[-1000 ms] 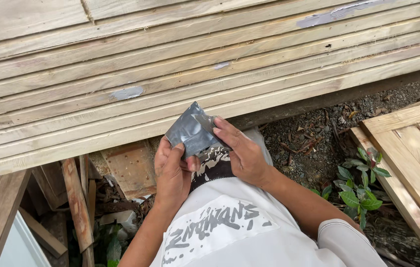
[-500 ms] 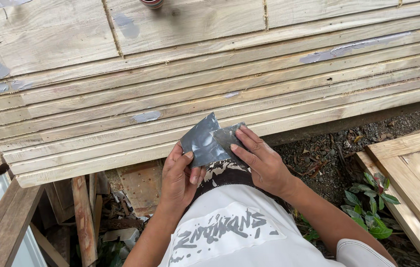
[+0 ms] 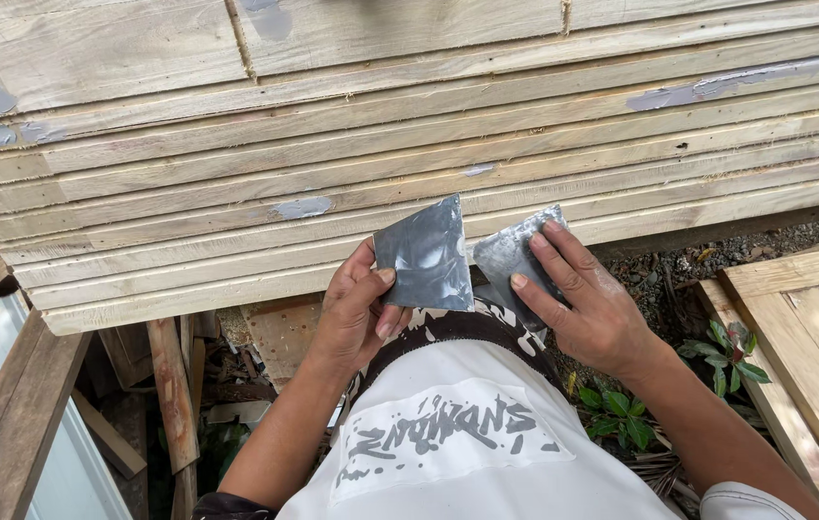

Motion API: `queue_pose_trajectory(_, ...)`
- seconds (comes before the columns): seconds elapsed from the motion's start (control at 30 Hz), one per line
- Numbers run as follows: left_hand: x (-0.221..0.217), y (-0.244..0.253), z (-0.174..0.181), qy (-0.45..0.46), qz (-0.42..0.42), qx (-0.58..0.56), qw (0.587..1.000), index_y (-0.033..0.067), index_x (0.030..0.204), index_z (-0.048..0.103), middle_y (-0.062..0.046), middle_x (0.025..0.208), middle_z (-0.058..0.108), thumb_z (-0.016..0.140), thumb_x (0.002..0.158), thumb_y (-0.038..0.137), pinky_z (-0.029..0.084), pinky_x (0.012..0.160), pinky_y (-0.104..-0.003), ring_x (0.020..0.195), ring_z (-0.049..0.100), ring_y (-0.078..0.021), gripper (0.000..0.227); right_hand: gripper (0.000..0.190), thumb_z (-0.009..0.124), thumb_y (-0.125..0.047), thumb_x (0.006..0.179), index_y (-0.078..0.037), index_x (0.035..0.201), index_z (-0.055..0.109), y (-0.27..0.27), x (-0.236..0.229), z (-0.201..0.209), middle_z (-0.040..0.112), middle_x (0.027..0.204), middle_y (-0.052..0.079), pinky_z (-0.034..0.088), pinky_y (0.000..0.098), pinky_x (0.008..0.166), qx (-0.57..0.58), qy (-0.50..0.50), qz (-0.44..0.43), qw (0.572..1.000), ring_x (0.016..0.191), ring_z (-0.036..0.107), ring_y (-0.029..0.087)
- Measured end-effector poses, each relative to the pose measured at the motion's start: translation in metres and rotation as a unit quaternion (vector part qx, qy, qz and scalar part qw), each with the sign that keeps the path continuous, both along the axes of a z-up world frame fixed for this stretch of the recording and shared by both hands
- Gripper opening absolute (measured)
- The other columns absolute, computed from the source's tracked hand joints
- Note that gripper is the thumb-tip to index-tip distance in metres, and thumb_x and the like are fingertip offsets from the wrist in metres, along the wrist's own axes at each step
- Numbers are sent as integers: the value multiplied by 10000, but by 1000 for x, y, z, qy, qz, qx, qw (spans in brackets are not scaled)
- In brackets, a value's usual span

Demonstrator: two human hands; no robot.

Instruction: The person applies a gray filler into gaps between wooden planks using a putty knife, then smooths the surface. They later saw a small wooden strip and hammer it into a gap to reinforce the structure.

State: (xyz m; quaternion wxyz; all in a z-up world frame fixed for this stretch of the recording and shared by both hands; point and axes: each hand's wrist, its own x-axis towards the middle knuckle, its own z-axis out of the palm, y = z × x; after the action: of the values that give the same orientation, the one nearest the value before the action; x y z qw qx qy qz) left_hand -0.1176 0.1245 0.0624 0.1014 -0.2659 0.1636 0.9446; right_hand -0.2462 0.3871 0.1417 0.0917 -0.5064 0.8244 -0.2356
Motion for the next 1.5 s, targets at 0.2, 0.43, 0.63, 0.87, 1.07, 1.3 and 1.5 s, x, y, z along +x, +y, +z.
queue_pose_trajectory(0.2, -8, -26, 0, 17, 22, -35, 999, -24, 1396, 429, -51, 755, 626, 516, 1032, 30, 398, 466, -263, 436, 453, -94, 378, 452, 547, 152, 858, -4, 1275, 624, 3, -10, -6, 612, 1395, 229, 531, 520, 1100, -24, -76, -92, 993, 1340, 572, 446)
queue_pose_trajectory(0.43, -25, -42, 6, -16, -63, -238, 969, -6, 1410, 454, -40, 720, 585, 497, 1035, 47, 382, 432, -240, 447, 456, -81, 381, 270, 462, 16, 1044, 14, 1307, 522, 5, -41, -18, 694, 1182, 139, 647, 478, 808, -237, -572, -395, 679, 990, 734, 250)
queue_pose_trajectory(0.63, -44, -51, 0, -27, -80, -241, 967, -7, 1390, 480, -38, 807, 623, 482, 1016, 59, 358, 415, -227, 442, 430, -73, 379, 238, 532, 17, 1061, 23, 1298, 551, -7, -67, -22, 706, 1156, 150, 657, 473, 798, -257, -589, -380, 665, 992, 731, 238)
queue_pose_trajectory(0.87, -62, -53, -2, -34, -76, -204, 975, 12, 1426, 451, -3, 783, 607, 484, 1007, 57, 370, 414, -222, 434, 416, -57, 422, 239, 586, 50, 1107, 16, 1342, 611, -45, -63, -28, 690, 1268, 179, 621, 330, 954, -136, -243, -210, 937, 1148, 701, 220)
queue_pose_trajectory(1.07, -69, -54, 2, -57, -146, -325, 932, 19, 1480, 450, 19, 710, 495, 479, 1005, 31, 361, 394, -206, 447, 377, -8, 476, 355, 635, 1, 1012, -48, 1361, 592, -56, -84, -22, 686, 1097, 89, 630, 218, 674, -29, -391, -276, 878, 862, 690, 100)
queue_pose_trajectory(1.3, -79, -61, 2, 3, -154, -349, 924, 17, 1462, 491, 49, 818, 540, 456, 1007, -3, 335, 442, -179, 553, 382, 26, 457, 374, 634, -6, 982, -88, 1347, 622, -65, -116, -31, 659, 1068, 64, 553, 206, 535, 20, -483, -263, 835, 691, 592, 53)
queue_pose_trajectory(1.5, -83, -64, 2, -20, -155, -313, 937, 16, 1454, 482, 45, 885, 587, 462, 999, -6, 323, 433, -175, 556, 384, 33, 455, 387, 633, -20, 952, -93, 1333, 627, -66, -105, -40, 674, 1113, 41, 527, 200, 514, 65, -505, -233, 828, 651, 580, 42)
